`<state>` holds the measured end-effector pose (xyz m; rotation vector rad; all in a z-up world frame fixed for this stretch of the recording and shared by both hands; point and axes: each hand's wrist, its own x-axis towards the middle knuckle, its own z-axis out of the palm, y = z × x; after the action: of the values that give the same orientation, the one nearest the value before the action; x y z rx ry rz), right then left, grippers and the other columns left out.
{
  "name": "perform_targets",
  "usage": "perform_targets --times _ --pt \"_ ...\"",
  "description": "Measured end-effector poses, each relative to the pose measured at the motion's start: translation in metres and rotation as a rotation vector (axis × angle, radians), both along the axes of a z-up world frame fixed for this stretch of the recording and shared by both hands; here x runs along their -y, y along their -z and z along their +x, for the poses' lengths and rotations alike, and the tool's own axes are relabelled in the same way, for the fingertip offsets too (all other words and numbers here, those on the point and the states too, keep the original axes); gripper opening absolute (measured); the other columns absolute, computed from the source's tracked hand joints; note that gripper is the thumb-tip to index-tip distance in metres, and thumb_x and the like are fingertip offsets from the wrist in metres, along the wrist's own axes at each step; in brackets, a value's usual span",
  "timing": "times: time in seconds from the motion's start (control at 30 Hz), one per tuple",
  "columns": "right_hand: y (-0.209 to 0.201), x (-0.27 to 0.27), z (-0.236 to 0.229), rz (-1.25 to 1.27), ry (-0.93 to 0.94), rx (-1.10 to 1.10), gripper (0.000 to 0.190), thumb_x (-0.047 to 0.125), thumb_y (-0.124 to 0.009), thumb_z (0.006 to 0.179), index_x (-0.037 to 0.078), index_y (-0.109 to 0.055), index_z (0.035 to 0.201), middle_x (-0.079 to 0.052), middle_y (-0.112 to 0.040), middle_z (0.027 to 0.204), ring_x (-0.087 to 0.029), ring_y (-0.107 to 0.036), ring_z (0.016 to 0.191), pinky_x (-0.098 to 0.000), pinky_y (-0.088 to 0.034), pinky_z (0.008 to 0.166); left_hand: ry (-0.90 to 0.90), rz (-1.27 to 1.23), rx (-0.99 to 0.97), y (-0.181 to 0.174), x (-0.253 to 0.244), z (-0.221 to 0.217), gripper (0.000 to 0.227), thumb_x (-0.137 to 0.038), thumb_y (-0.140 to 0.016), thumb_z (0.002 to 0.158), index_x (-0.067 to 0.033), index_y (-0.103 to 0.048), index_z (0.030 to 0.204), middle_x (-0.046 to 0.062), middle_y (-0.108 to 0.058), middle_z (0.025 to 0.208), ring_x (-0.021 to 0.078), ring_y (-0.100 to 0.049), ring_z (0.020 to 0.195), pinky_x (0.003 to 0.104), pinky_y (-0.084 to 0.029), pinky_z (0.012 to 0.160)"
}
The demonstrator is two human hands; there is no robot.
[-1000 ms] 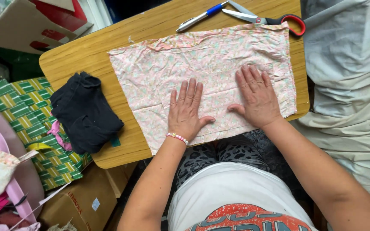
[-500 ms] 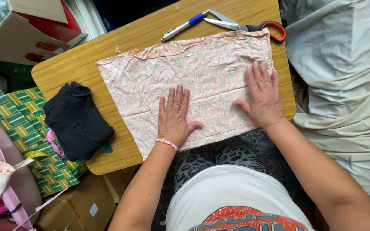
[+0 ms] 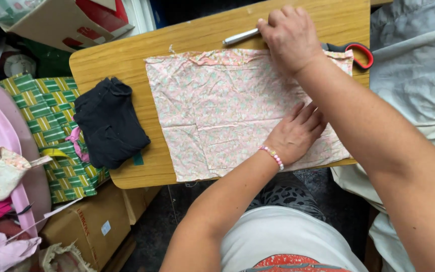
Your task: The person folds a piece of floral fabric on a wooden table and marks it with a pen. They then use scissors to cut the fabric into smaller pieces. Finally, they move a sewing machine onto the table.
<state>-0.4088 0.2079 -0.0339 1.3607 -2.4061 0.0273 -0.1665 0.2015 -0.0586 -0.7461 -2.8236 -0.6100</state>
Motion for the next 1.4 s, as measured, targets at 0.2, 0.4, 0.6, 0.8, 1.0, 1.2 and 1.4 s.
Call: perform_targets --times 0.2,0.4,0.6,0.8,1.0,1.2,1.4 --pt "0.006 -0.014 -0.010 -0.101 0.036 -0.100 0.020 0.028 -0.080 0.094 0.026 -0.068 0.110 0.001 -0.066 0.096 -0.026 -0.065 0.078 -0.0422 -0.046 0.060 0.002 -0.202 0.141 0.013 -0.007 0.001 0.088 -0.068 -0.080 0.110 -0.0174 -0.055 0.178 0.009 -0.055 0.186 0.0346 -0.045 0.177 0.056 -0.037 0.148" --pt "-0.081 -0.140 0.077 -0.764 0.076 0.647 0.014 -0.016 -0.071 0.132 -0.009 -0.064 0.142 -0.018 -0.086 0.102 -0.032 -0.088 0.094 -0.0453 -0.065 0.093 -0.022 -0.174 0.015 -0.018 -0.008 0.000 0.063 -0.041 -0.075 0.123 -0.0132 -0.060 0.177 0.012 -0.053 0.187 0.0340 -0.051 0.176 0.053 -0.045 0.145" --pt "-0.010 -0.222 0.202 -0.543 0.198 0.496 0.015 0.017 -0.085 0.116 0.014 -0.082 0.130 -0.010 -0.090 0.141 -0.035 -0.086 0.128 -0.0496 -0.062 0.113 -0.023 -0.043 0.072 0.035 -0.024 0.015 0.078 -0.052 -0.072 0.115 -0.0087 -0.056 0.177 0.017 -0.046 0.192 0.0383 -0.038 0.182 0.056 -0.030 0.151" --pt "0.011 -0.263 0.237 -0.468 0.253 0.428 0.037 0.035 -0.086 0.117 0.009 -0.076 0.141 -0.016 -0.084 0.162 -0.040 -0.075 0.153 -0.0529 -0.051 0.126 0.021 -0.142 0.241 0.006 -0.013 0.007 0.097 -0.070 -0.063 0.118 -0.0145 -0.033 0.192 0.013 -0.034 0.200 0.0331 -0.027 0.188 0.051 -0.019 0.155" --pt "0.003 -0.278 0.247 -0.537 0.196 0.373 0.029 0.040 -0.082 0.121 0.013 -0.084 0.132 -0.013 -0.089 0.154 -0.040 -0.080 0.147 -0.0522 -0.054 0.124 -0.053 -0.225 0.263 -0.003 -0.028 0.011 0.106 -0.081 -0.059 0.116 -0.0138 -0.031 0.193 0.013 -0.026 0.202 0.0335 -0.020 0.189 0.054 -0.009 0.154" --pt "-0.009 -0.275 0.278 -0.498 0.155 0.401 0.014 0.030 -0.084 0.119 0.019 -0.086 0.111 -0.002 -0.094 0.134 -0.028 -0.088 0.129 -0.0469 -0.059 0.121 -0.186 -0.293 0.333 -0.008 -0.042 0.017 0.120 -0.081 -0.080 0.113 -0.0123 -0.026 0.195 0.014 -0.019 0.204 0.0346 -0.014 0.190 0.056 -0.004 0.153" --pt "-0.017 -0.278 0.305 -0.455 0.181 0.377 0.017 0.028 -0.077 0.123 0.016 -0.086 0.116 -0.006 -0.092 0.136 -0.031 -0.087 0.131 -0.0482 -0.060 0.118 -0.167 -0.355 0.373 -0.017 -0.037 0.016 0.134 -0.097 -0.080 0.109 -0.0151 -0.020 0.197 0.012 -0.014 0.205 0.0336 -0.008 0.190 0.057 -0.001 0.152"
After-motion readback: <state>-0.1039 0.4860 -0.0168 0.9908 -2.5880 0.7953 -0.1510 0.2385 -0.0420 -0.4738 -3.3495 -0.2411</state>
